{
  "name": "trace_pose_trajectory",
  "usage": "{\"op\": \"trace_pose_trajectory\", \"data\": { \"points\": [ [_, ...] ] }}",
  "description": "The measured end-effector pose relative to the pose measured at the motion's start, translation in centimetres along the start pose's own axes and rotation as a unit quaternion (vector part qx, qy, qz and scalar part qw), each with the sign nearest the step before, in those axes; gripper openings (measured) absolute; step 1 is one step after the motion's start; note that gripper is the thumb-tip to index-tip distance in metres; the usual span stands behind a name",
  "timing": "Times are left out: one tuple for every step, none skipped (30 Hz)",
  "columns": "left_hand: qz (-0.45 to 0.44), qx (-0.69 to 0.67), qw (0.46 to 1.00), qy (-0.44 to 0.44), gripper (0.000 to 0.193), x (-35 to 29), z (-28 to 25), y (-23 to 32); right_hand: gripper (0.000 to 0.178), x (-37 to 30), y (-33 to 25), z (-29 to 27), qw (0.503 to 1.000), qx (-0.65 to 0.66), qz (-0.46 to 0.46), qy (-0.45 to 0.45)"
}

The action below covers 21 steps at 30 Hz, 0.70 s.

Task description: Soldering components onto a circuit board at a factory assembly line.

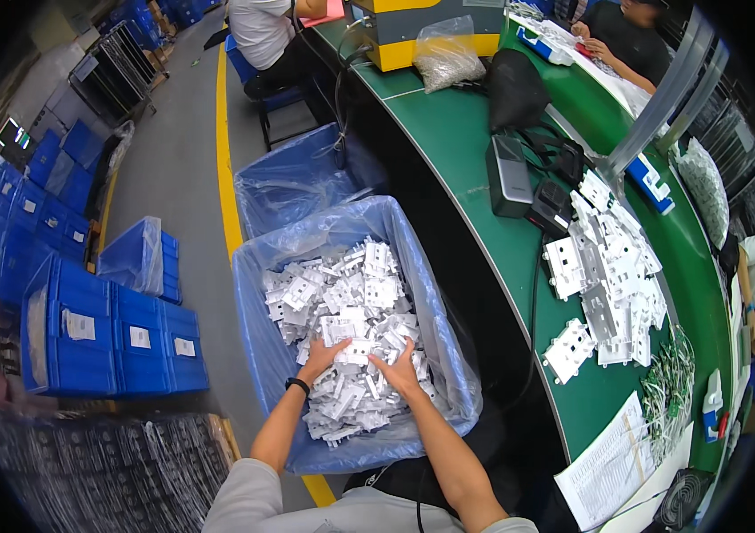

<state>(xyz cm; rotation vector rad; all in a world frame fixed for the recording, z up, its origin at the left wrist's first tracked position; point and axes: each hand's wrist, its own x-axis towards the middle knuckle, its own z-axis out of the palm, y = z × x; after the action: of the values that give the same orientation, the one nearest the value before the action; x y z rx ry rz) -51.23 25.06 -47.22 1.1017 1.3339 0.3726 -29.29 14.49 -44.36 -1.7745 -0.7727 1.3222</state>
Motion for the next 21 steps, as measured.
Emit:
{"op": "trace_pose_trajectory", "data": {
  "points": [
    [0.015, 0.003, 1.000, 0.012, 0.070, 0.2, -0.1, 0.0, 0.127, 0.2, 0.2, 0.2, 0.999, -0.010, 0.026, 0.016],
    [0.020, -0.011, 1.000, -0.016, 0.073, 0.4, -0.1, 0.0, 0.130, 0.4, 0.4, 0.4, 0.999, 0.045, 0.015, 0.022],
    [0.018, -0.026, 0.998, -0.053, 0.075, 0.7, -0.3, 0.0, 0.132, 0.9, 0.4, 0.9, 0.998, 0.064, 0.000, 0.029],
    [0.027, -0.017, 0.998, -0.059, 0.080, 0.8, -0.5, 0.0, 0.133, 1.2, 0.4, 1.3, 0.996, 0.066, 0.037, 0.047],
    [0.021, 0.012, 0.998, -0.052, 0.083, 0.9, -0.4, 0.0, 0.137, 1.5, 0.3, 1.8, 0.998, -0.021, 0.008, 0.066],
    [-0.029, 0.052, 0.997, -0.053, 0.086, 1.1, -0.4, 0.0, 0.138, 1.7, 0.1, 2.1, 0.998, -0.030, 0.005, 0.047],
    [-0.034, 0.023, 0.996, -0.081, 0.087, 1.0, -0.6, -0.1, 0.139, 1.8, -0.2, 2.3, 0.996, -0.058, 0.056, 0.031],
    [-0.011, -0.008, 0.995, -0.099, 0.093, 1.1, -0.7, -0.2, 0.140, 1.9, -0.5, 2.3, 0.995, -0.068, 0.066, 0.015],
    [-0.012, -0.029, 0.992, -0.120, 0.100, 1.2, -0.7, -0.3, 0.140, 2.1, -1.0, 2.3, 0.997, -0.053, 0.053, 0.020],
    [0.020, 0.017, 0.994, -0.103, 0.096, 1.3, -0.6, -0.7, 0.139, 2.1, -1.3, 2.1, 0.996, -0.062, 0.059, 0.008],
    [0.020, 0.008, 0.995, -0.094, 0.096, 1.4, -0.4, -1.2, 0.139, 2.0, -1.5, 1.8, 0.993, -0.079, 0.086, -0.008],
    [-0.001, -0.004, 0.994, -0.113, 0.101, 1.6, -0.3, -1.6, 0.135, 2.0, -1.7, 1.6, 0.992, -0.085, 0.097, -0.015],
    [-0.013, -0.013, 0.990, -0.138, 0.106, 1.8, -0.5, -2.1, 0.134, 1.8, -1.8, 1.4, 0.994, -0.069, 0.084, -0.016],
    [-0.053, 0.038, 0.994, -0.085, 0.114, 2.1, -0.3, -2.5, 0.132, 1.8, -1.7, 1.2, 0.993, -0.063, 0.098, -0.011],
    [-0.044, 0.039, 0.996, -0.069, 0.121, 2.3, -0.2, -3.0, 0.129, 1.7, -1.6, 1.3, 0.993, -0.067, 0.098, 0.004],
    [-0.070, 0.048, 0.995, -0.051, 0.121, 2.3, -0.2, -3.3, 0.129, 1.6, -1.4, 1.4, 0.994, -0.064, 0.084, 0.000],
    [-0.095, 0.056, 0.993, -0.033, 0.122, 2.3, 0.1, -3.4, 0.128, 1.7, -1.2, 1.5, 0.997, -0.037, 0.063, 0.010],
    [-0.133, 0.069, 0.988, -0.031, 0.119, 2.0, 0.3, -3.5, 0.128, 1.6, -0.8, 1.6, 0.997, -0.021, 0.073, 0.015],
    [-0.096, 0.045, 0.993, -0.049, 0.117, 1.5, 0.5, -3.3, 0.127, 1.7, -0.6, 1.7, 0.998, 0.017, 0.060, 0.009],
    [-0.072, 0.024, 0.993, -0.093, 0.112, 1.0, 0.7, -2.8, 0.127, 1.7, -0.3, 1.5, 0.999, 0.027, 0.020, -0.005],
    [-0.053, 0.064, 0.996, -0.041, 0.105, 0.1, 1.5, -2.5, 0.128, 1.6, 0.0, 1.4, 0.999, 0.022, 0.034, -0.022]
  ]
}}
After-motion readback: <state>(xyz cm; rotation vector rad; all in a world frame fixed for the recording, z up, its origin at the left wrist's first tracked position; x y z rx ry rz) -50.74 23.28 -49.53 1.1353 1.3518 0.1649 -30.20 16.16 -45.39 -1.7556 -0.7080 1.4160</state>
